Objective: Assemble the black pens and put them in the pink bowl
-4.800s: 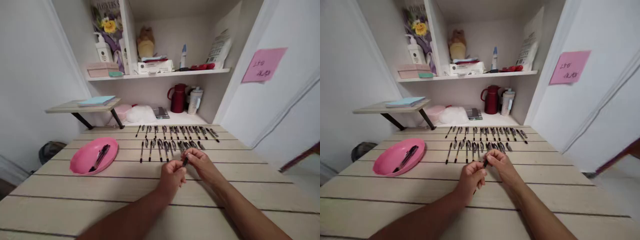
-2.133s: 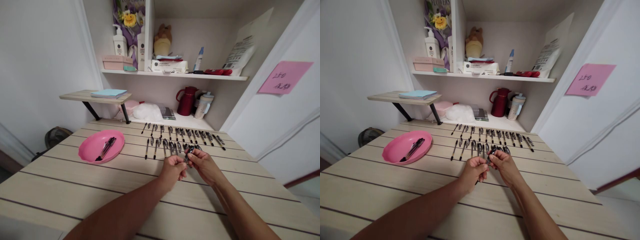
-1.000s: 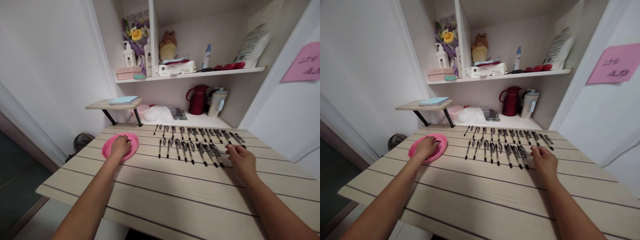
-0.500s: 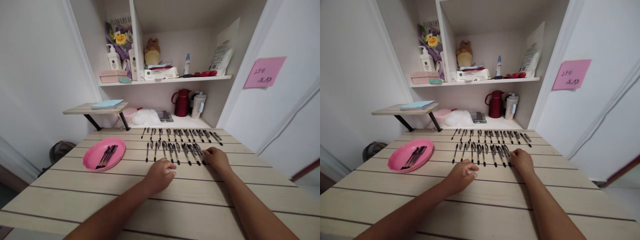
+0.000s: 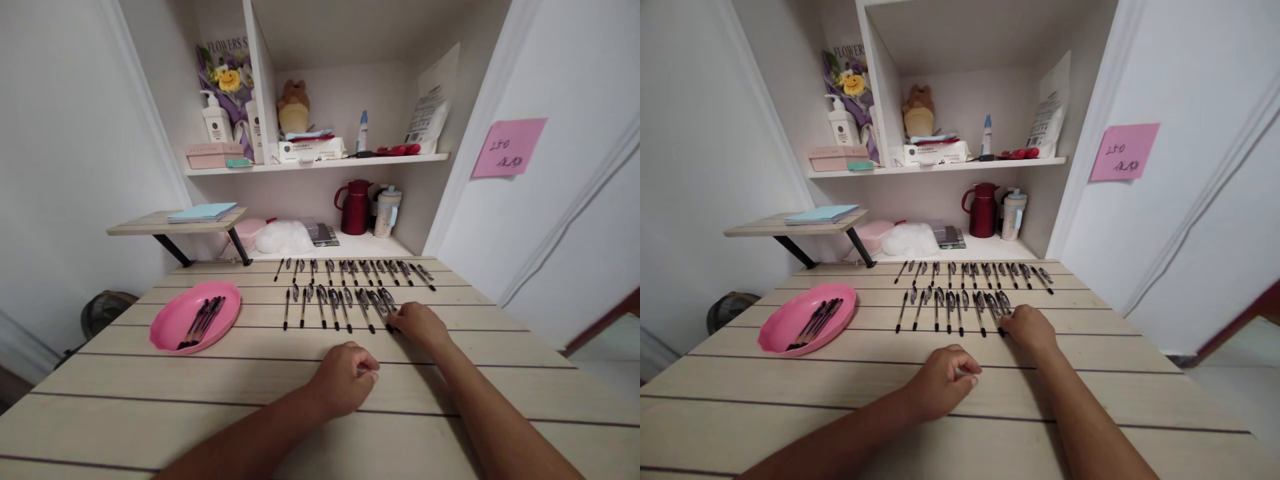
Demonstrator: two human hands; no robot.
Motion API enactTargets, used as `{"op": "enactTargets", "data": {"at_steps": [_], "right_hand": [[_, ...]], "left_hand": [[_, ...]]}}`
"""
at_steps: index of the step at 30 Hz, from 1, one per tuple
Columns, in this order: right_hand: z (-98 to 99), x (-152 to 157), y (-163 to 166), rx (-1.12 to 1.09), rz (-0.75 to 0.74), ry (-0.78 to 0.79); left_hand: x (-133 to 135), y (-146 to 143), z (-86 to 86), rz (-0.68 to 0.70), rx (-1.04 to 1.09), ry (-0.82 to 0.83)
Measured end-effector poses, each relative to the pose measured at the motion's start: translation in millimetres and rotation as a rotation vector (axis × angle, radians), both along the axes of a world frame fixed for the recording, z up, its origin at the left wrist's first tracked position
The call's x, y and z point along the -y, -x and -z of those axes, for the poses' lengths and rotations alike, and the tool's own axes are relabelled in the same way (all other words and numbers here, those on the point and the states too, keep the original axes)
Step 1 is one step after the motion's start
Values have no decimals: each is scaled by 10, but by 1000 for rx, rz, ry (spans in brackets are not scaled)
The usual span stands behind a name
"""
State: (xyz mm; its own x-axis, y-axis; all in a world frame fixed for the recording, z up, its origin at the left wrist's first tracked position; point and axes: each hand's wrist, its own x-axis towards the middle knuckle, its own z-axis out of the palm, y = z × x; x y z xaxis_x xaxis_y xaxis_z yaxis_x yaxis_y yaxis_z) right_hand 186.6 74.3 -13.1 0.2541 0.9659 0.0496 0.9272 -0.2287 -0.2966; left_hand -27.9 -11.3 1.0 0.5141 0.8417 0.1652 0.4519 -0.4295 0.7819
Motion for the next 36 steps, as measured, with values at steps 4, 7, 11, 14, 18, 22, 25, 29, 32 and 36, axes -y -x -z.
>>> {"op": "enactTargets", "data": {"at_steps": [4,7,11,14,18,22,25,29,32,36], "right_hand": [[-22,20,19,-26,-2,10],[-78,22,0,-72,-4,-69],[-161,82,163,-343,-158,-251],[-157,223,511,-647,-468,-247],[-119,406,928,-764,-702,-113],[-147,293,751,-664,-568,-176],[-140,75,290,-365,-149,-282],[-21,-91,-146,-212,39,-228],[73,-121,-158,-160,52,-167],[109,-151,-46,-35,97,-85]], "left_hand": [[-8,-9,53,-31,60,50],[-37,2,91,-92,173,148],[-127,36,55,-235,503,386],[-220,83,-12,-357,826,453],[-310,158,-34,-407,1017,493],[-315,196,-11,-417,1041,560],[-275,182,-5,-383,973,634],[-206,131,12,-311,865,666],[-166,103,28,-288,809,665],[-143,97,38,-257,791,671]]}}
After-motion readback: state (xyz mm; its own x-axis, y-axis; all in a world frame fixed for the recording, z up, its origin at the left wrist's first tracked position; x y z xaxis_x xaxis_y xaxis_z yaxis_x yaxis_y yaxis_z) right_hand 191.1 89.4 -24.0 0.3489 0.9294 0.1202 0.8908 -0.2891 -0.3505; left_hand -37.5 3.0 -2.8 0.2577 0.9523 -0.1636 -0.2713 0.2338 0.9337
